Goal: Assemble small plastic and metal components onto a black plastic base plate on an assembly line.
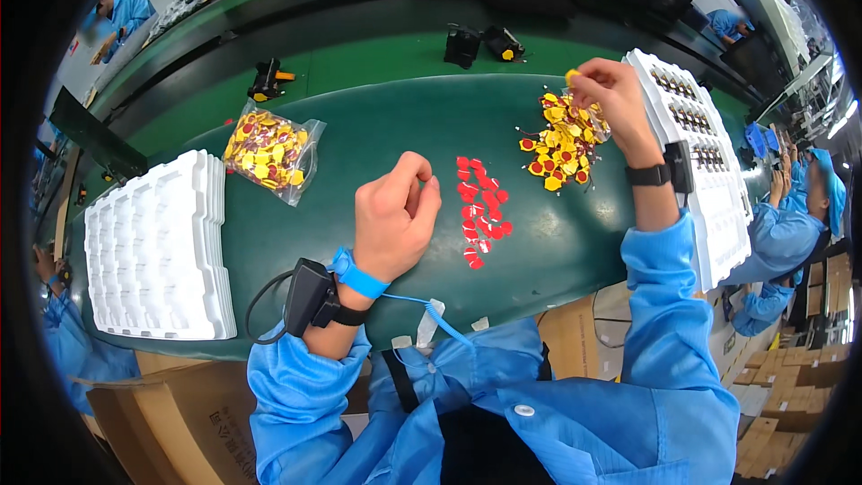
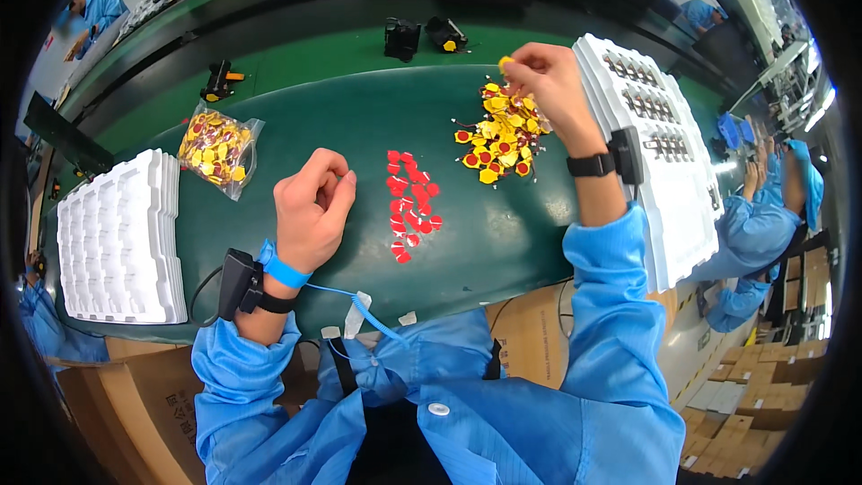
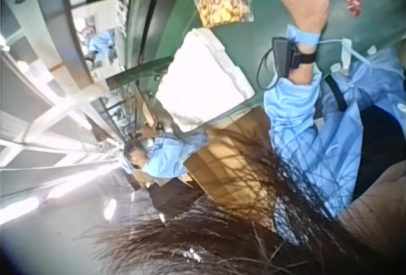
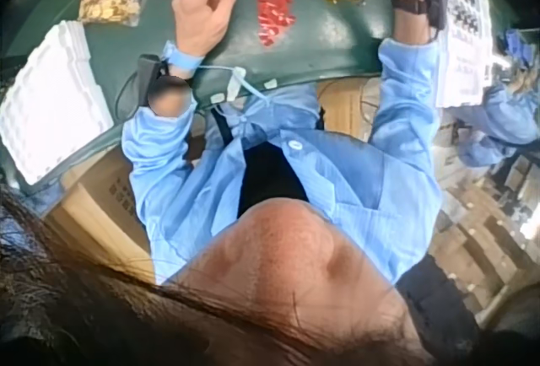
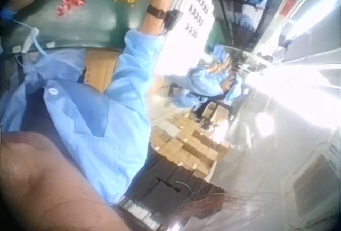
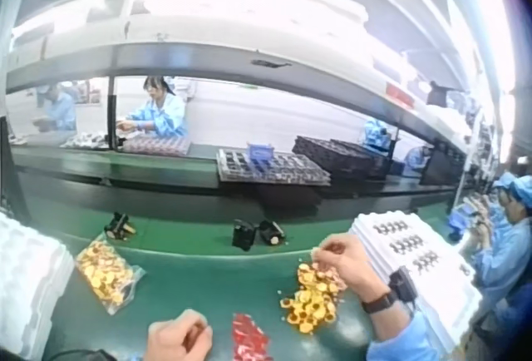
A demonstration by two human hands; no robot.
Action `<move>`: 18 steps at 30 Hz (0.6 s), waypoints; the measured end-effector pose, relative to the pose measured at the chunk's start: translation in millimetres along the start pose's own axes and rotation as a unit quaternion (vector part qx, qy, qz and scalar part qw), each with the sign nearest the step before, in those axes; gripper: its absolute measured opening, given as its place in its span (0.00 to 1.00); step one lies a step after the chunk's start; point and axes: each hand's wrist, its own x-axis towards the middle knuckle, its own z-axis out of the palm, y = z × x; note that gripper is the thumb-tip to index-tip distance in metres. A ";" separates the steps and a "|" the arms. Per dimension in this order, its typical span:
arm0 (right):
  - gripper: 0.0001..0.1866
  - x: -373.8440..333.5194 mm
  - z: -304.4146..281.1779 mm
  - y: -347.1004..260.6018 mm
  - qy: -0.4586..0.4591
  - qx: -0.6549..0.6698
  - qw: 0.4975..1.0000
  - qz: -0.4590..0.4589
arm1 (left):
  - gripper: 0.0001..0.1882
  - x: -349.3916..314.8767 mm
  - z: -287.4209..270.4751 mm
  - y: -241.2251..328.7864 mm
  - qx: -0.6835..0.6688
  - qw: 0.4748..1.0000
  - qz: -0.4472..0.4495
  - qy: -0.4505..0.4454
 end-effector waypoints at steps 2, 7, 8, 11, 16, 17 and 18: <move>0.05 -15.7 11.6 -13.0 0.029 0.082 0.996 -0.029 | 0.05 2.4 -1.3 -0.4 0.000 1.000 -0.004 -0.008; 0.04 -63.0 74.6 -54.1 -0.156 0.133 0.978 -0.046 | 0.07 2.2 -5.1 -0.9 -0.168 0.970 -0.134 -0.118; 0.05 -70.9 88.7 -55.7 -0.152 0.087 0.975 -0.133 | 0.07 2.2 -6.1 3.0 -0.155 0.971 -0.140 -0.113; 0.08 -82.0 109.6 -63.5 -0.140 -0.026 0.954 -0.264 | 0.09 5.8 -3.3 -3.4 -0.185 0.959 -0.134 -0.168; 0.12 -91.9 114.9 -53.1 -0.107 0.049 0.965 -0.236 | 0.08 4.9 -4.5 5.0 -0.201 0.954 -0.117 -0.188; 0.12 -91.6 116.3 -46.2 -0.123 0.107 0.966 -0.199 | 0.07 2.9 -5.0 9.4 -0.208 0.954 -0.135 -0.169; 0.12 -92.4 115.9 -44.9 -0.121 0.107 0.967 -0.197 | 0.07 2.1 -4.5 11.2 -0.215 0.953 -0.151 -0.151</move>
